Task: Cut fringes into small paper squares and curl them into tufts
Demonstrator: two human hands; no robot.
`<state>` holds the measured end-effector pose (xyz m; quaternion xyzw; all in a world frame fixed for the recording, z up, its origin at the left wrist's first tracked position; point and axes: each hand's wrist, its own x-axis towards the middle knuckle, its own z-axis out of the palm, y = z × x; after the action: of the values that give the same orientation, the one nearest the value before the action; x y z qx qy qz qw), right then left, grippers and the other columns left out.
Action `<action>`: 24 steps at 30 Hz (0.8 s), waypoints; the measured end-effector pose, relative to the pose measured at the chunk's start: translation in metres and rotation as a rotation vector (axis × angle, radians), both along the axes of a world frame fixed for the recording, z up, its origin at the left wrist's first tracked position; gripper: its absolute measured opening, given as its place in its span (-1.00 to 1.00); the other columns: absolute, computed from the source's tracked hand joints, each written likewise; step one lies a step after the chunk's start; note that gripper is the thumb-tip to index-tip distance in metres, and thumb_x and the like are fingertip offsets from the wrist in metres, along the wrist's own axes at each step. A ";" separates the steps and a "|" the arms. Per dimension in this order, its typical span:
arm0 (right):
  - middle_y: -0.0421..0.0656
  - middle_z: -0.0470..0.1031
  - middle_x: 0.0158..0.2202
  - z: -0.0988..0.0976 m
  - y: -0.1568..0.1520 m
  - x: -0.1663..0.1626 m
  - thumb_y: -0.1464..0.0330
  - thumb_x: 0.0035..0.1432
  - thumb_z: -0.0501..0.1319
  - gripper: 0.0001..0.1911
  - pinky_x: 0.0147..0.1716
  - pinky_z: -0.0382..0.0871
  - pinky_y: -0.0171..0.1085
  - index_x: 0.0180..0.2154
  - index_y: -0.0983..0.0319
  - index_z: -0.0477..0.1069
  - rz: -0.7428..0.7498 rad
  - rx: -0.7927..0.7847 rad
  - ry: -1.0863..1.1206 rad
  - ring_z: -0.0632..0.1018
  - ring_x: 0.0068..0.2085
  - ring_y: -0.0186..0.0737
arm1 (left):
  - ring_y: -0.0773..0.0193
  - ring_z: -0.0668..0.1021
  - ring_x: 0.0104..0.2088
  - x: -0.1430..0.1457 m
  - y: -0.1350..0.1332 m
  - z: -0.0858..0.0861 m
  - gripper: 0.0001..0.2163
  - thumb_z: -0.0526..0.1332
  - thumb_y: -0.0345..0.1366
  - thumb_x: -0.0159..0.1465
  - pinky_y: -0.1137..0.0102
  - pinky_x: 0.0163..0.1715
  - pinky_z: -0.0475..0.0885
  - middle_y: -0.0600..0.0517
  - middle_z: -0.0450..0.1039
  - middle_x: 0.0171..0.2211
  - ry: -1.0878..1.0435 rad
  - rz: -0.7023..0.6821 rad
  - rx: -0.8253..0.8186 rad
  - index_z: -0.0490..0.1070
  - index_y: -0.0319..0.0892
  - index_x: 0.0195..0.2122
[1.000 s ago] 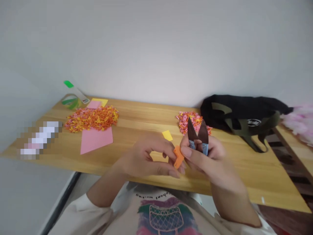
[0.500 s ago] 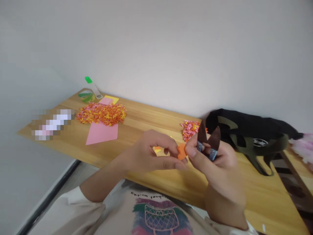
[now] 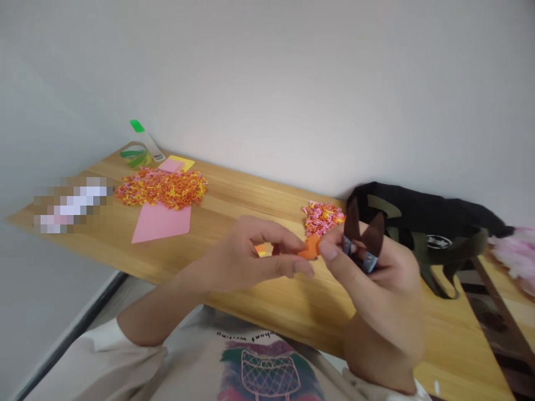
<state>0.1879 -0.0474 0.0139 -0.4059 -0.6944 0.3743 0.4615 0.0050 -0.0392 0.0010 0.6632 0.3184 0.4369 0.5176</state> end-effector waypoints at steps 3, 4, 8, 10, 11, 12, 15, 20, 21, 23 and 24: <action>-0.30 0.38 -0.55 -0.001 -0.002 -0.002 0.40 0.22 0.25 -0.87 -0.66 0.11 -0.37 -0.41 0.14 0.43 -0.065 -0.007 0.097 0.29 -0.59 -0.44 | 0.34 0.60 -0.49 0.008 -0.003 -0.008 -0.85 0.43 -0.34 0.07 0.49 -0.45 0.50 -0.06 0.65 -0.39 -0.257 0.063 -0.051 0.61 -0.21 -0.30; -0.31 0.38 -0.55 -0.002 -0.002 -0.003 0.40 0.22 0.24 -0.88 -0.66 0.11 -0.37 -0.39 0.13 0.44 -0.084 -0.006 0.123 0.29 -0.59 -0.44 | 0.34 0.61 -0.48 0.012 -0.004 -0.011 -0.82 0.42 -0.34 0.08 0.47 -0.43 0.53 -0.04 0.66 -0.36 -0.354 0.075 -0.078 0.62 -0.16 -0.26; -0.32 0.30 -0.63 -0.004 -0.003 -0.006 0.39 0.20 0.26 -0.87 -0.70 0.07 -0.35 -0.42 0.15 0.45 -0.119 0.036 0.111 0.27 -0.63 -0.44 | 0.36 0.64 -0.47 0.026 -0.008 -0.019 -0.84 0.42 -0.33 0.10 0.48 -0.39 0.59 0.07 0.66 -0.38 -0.587 0.122 -0.145 0.63 -0.03 -0.27; -0.31 0.32 -0.63 -0.005 -0.003 -0.006 0.39 0.20 0.27 -0.86 -0.71 0.05 -0.35 -0.43 0.16 0.44 -0.133 0.050 0.088 0.27 -0.65 -0.43 | 0.33 0.65 -0.47 0.031 -0.008 -0.020 -0.86 0.42 -0.30 0.09 0.46 -0.39 0.60 0.07 0.66 -0.40 -0.602 0.153 -0.168 0.63 -0.04 -0.29; -0.30 0.34 -0.62 -0.005 -0.003 -0.006 0.39 0.20 0.27 -0.87 -0.72 0.05 -0.35 -0.43 0.15 0.45 -0.144 0.059 0.081 0.27 -0.65 -0.42 | 0.31 0.66 -0.47 0.032 -0.009 -0.020 -0.87 0.43 -0.29 0.08 0.43 -0.38 0.61 0.06 0.66 -0.40 -0.598 0.165 -0.181 0.63 -0.05 -0.31; -0.30 0.37 -0.61 -0.005 -0.004 -0.006 0.39 0.19 0.27 -0.88 -0.72 0.06 -0.35 -0.42 0.14 0.45 -0.158 0.074 0.074 0.28 -0.64 -0.42 | 0.28 0.66 -0.47 0.033 -0.009 -0.020 -0.87 0.43 -0.27 0.08 0.40 -0.38 0.62 0.05 0.66 -0.39 -0.593 0.176 -0.192 0.63 -0.07 -0.32; -0.27 0.43 -0.56 -0.005 -0.006 -0.010 0.40 0.16 0.30 -0.90 -0.66 0.20 -0.35 -0.40 0.12 0.47 -0.210 0.105 0.080 0.37 -0.59 -0.38 | 0.24 0.67 -0.46 0.033 -0.009 -0.020 -0.86 0.43 -0.25 0.08 0.36 -0.37 0.63 0.04 0.65 -0.40 -0.579 0.188 -0.206 0.63 -0.10 -0.32; -0.26 0.45 -0.56 -0.001 -0.011 -0.018 0.40 0.16 0.30 -0.86 -0.58 0.33 -0.35 -0.45 0.12 0.45 -0.282 0.080 0.149 0.43 -0.55 -0.37 | 0.30 0.66 -0.47 0.034 -0.009 -0.018 -0.93 0.39 -0.33 0.14 0.44 -0.38 0.61 0.06 0.65 -0.42 -0.584 0.180 -0.190 0.63 -0.11 -0.34; -0.26 0.45 -0.56 0.000 -0.012 -0.019 0.40 0.15 0.31 -0.86 -0.58 0.33 -0.35 -0.45 0.12 0.45 -0.284 0.077 0.147 0.42 -0.55 -0.36 | 0.31 0.66 -0.48 0.034 -0.009 -0.017 -0.94 0.38 -0.34 0.15 0.46 -0.38 0.61 0.07 0.65 -0.42 -0.588 0.173 -0.184 0.63 -0.11 -0.33; -0.25 0.46 -0.55 0.001 -0.012 -0.020 0.38 0.14 0.32 -0.88 -0.59 0.31 -0.34 -0.44 0.11 0.46 -0.292 0.068 0.137 0.42 -0.55 -0.35 | 0.31 0.66 -0.48 0.034 -0.009 -0.017 -0.94 0.38 -0.32 0.15 0.46 -0.39 0.61 0.06 0.65 -0.41 -0.585 0.168 -0.179 0.63 -0.12 -0.33; -0.25 0.47 -0.55 0.001 -0.012 -0.020 0.38 0.13 0.33 -0.89 -0.60 0.31 -0.33 -0.43 0.11 0.46 -0.295 0.062 0.138 0.42 -0.56 -0.34 | 0.31 0.65 -0.49 0.034 -0.009 -0.017 -0.93 0.38 -0.31 0.15 0.46 -0.40 0.60 0.05 0.65 -0.42 -0.578 0.172 -0.184 0.63 -0.12 -0.34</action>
<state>0.1683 -0.0595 0.0150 -0.4625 -0.6050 0.3078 0.5703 0.0391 -0.0480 -0.0157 0.4325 0.2513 0.6188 0.6057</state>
